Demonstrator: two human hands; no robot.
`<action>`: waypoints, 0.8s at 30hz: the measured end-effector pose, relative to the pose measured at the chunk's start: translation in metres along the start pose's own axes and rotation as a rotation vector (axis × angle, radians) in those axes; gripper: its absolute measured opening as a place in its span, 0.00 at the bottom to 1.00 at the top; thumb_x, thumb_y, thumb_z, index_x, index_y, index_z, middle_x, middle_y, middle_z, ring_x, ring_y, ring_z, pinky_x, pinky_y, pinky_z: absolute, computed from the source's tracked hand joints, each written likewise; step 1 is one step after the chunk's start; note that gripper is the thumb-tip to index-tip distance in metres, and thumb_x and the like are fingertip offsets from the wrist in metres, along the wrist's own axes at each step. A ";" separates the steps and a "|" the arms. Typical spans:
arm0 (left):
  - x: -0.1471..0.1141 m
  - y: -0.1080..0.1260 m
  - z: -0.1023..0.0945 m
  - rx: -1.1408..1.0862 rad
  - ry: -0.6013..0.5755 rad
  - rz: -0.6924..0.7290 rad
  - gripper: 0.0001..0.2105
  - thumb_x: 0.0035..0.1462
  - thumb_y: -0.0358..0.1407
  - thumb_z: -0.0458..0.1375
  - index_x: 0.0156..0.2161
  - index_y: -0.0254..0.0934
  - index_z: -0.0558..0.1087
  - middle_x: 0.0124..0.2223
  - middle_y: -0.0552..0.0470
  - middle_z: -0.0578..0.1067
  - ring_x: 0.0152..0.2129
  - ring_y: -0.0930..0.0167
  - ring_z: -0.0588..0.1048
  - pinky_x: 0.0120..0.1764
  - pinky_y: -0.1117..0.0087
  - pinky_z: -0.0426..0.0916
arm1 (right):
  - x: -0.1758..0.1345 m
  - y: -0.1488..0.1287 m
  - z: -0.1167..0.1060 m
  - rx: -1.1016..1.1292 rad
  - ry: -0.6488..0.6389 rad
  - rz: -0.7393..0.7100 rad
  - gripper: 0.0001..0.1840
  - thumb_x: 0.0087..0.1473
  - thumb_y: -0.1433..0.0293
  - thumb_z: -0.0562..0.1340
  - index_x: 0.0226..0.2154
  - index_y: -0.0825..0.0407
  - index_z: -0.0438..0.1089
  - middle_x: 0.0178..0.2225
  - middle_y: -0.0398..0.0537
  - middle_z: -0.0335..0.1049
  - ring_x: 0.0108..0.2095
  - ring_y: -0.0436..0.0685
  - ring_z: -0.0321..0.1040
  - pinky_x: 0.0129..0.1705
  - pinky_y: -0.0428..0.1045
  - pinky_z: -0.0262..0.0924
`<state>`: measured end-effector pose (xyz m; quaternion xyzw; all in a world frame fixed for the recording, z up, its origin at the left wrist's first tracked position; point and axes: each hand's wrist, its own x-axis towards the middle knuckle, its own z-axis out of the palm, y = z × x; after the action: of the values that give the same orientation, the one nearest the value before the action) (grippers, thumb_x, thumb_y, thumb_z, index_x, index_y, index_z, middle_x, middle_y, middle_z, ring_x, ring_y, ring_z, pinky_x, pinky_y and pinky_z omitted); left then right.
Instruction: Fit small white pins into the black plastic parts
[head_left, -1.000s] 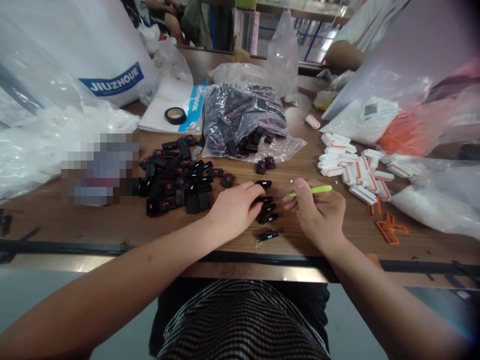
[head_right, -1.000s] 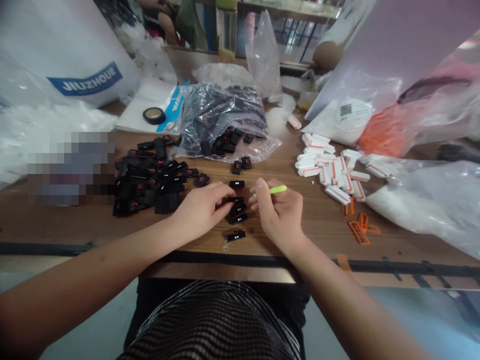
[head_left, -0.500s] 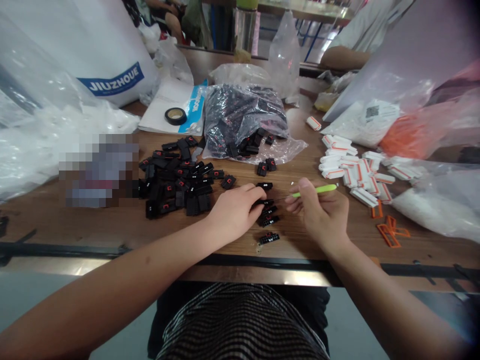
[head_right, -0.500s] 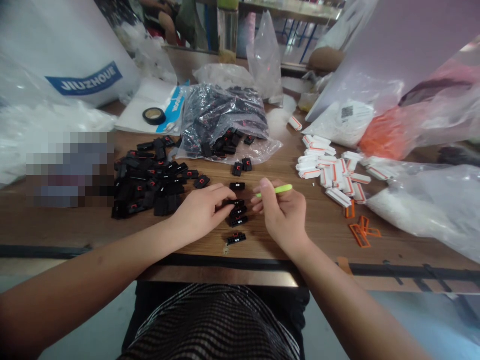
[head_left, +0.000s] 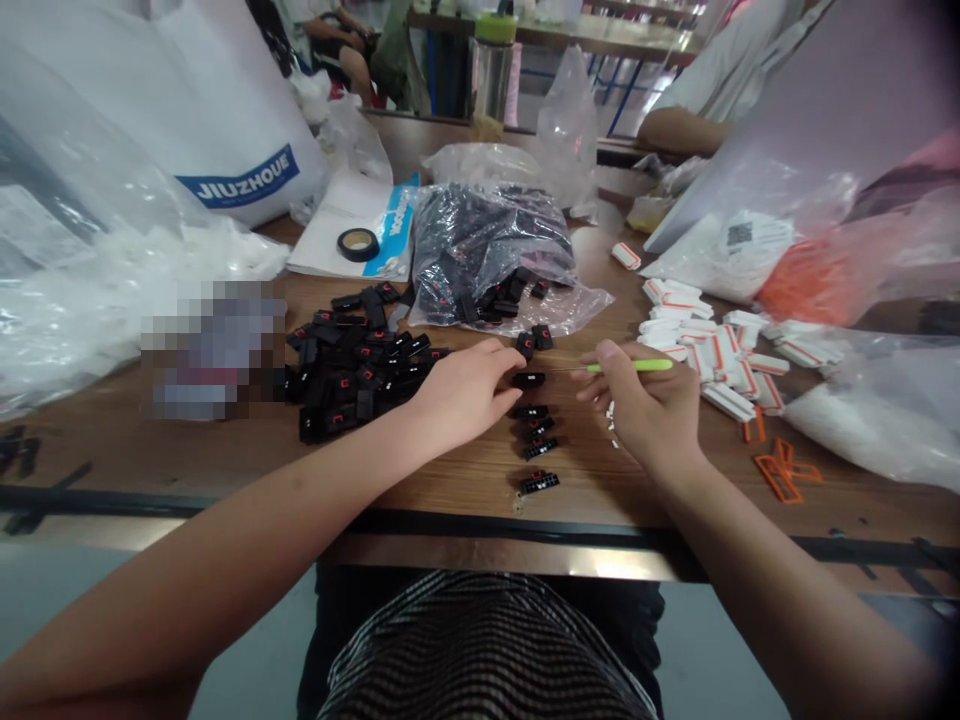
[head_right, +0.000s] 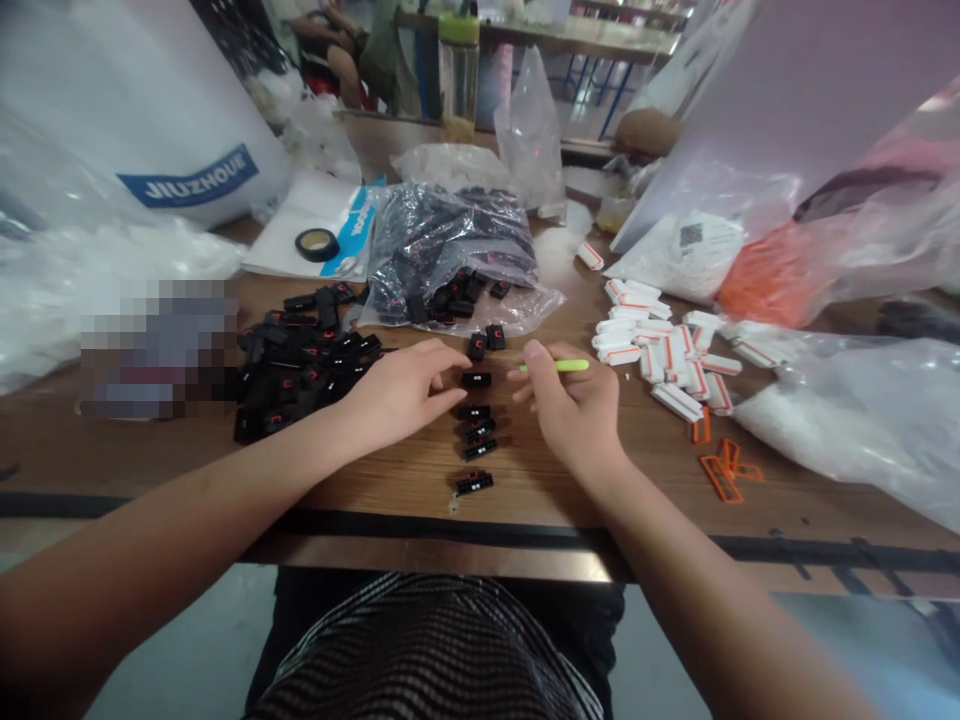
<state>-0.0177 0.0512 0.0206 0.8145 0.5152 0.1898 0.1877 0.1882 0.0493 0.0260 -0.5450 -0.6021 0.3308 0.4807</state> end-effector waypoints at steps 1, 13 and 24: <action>0.000 0.000 0.004 0.001 0.006 0.006 0.13 0.60 0.35 0.60 0.50 0.38 0.75 0.45 0.50 0.76 0.32 0.70 0.74 0.36 0.67 0.69 | 0.000 0.002 0.002 0.015 -0.003 0.003 0.17 0.60 0.57 0.61 0.28 0.50 0.74 0.24 0.46 0.77 0.19 0.50 0.70 0.18 0.45 0.62; -0.002 0.000 0.021 0.057 0.054 0.023 0.08 0.63 0.35 0.56 0.44 0.39 0.75 0.39 0.50 0.76 0.35 0.66 0.75 0.39 0.64 0.69 | -0.003 0.015 0.008 0.037 -0.024 -0.023 0.20 0.61 0.56 0.61 0.28 0.54 0.75 0.23 0.47 0.76 0.19 0.48 0.70 0.21 0.44 0.64; -0.001 0.001 0.021 0.049 0.060 0.018 0.07 0.63 0.35 0.56 0.43 0.38 0.75 0.38 0.51 0.76 0.34 0.66 0.75 0.38 0.64 0.68 | -0.004 0.012 0.008 0.006 -0.030 -0.045 0.20 0.61 0.57 0.60 0.28 0.54 0.75 0.23 0.46 0.75 0.19 0.48 0.70 0.21 0.44 0.65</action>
<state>-0.0069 0.0475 0.0024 0.8174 0.5176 0.2031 0.1506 0.1845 0.0489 0.0118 -0.5249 -0.6204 0.3299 0.4804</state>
